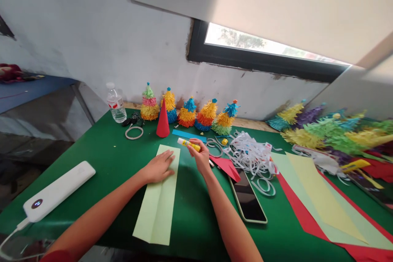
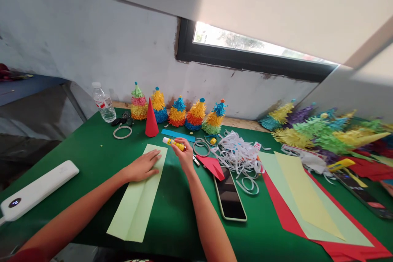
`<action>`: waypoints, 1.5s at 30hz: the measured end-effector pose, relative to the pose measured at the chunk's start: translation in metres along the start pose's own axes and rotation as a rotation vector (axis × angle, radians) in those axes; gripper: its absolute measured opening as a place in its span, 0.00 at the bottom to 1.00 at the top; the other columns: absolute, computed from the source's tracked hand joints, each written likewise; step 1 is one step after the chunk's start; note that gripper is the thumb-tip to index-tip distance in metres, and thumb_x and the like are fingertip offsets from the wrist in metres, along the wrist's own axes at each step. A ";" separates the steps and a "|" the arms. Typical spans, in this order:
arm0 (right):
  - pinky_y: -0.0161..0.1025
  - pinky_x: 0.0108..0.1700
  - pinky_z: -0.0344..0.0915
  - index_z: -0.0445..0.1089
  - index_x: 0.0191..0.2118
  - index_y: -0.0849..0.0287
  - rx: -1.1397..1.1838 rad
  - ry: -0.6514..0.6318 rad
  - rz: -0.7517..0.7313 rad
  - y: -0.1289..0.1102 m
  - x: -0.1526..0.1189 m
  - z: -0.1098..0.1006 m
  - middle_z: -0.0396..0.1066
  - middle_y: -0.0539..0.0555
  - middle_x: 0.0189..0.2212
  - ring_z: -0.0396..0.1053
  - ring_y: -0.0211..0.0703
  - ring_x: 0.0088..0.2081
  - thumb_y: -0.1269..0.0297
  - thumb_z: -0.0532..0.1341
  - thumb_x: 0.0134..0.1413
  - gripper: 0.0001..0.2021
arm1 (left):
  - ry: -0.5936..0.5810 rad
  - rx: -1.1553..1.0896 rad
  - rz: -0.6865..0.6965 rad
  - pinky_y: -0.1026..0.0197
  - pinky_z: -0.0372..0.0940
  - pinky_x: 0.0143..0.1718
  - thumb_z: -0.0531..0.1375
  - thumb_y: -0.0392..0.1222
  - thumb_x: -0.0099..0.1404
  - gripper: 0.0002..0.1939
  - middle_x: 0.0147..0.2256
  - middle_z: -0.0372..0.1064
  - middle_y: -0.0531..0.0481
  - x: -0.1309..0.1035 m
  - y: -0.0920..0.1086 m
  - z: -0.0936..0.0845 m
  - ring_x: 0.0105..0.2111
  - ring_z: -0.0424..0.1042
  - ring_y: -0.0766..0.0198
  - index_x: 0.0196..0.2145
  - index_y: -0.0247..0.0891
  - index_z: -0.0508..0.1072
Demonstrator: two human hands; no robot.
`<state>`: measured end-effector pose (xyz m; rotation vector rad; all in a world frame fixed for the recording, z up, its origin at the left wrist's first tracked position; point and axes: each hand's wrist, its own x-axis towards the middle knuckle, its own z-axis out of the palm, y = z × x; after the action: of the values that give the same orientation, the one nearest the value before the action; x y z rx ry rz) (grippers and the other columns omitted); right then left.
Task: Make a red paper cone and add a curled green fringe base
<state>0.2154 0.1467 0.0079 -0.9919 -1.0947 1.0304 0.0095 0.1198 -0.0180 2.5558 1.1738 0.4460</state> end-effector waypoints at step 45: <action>0.37 0.34 0.64 0.56 0.50 0.56 -0.634 -0.320 -0.447 0.055 0.034 0.017 0.67 0.50 0.30 0.66 0.39 0.27 0.61 0.48 0.63 0.12 | 0.081 0.180 -0.112 0.52 0.48 0.64 0.45 0.43 0.68 0.27 0.63 0.54 0.38 0.023 0.010 0.012 0.64 0.52 0.54 0.61 0.28 0.57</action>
<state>0.1961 0.1938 -0.0354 -1.0161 -1.8802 0.4805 0.0353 0.1296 -0.0212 2.6250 1.4383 0.4392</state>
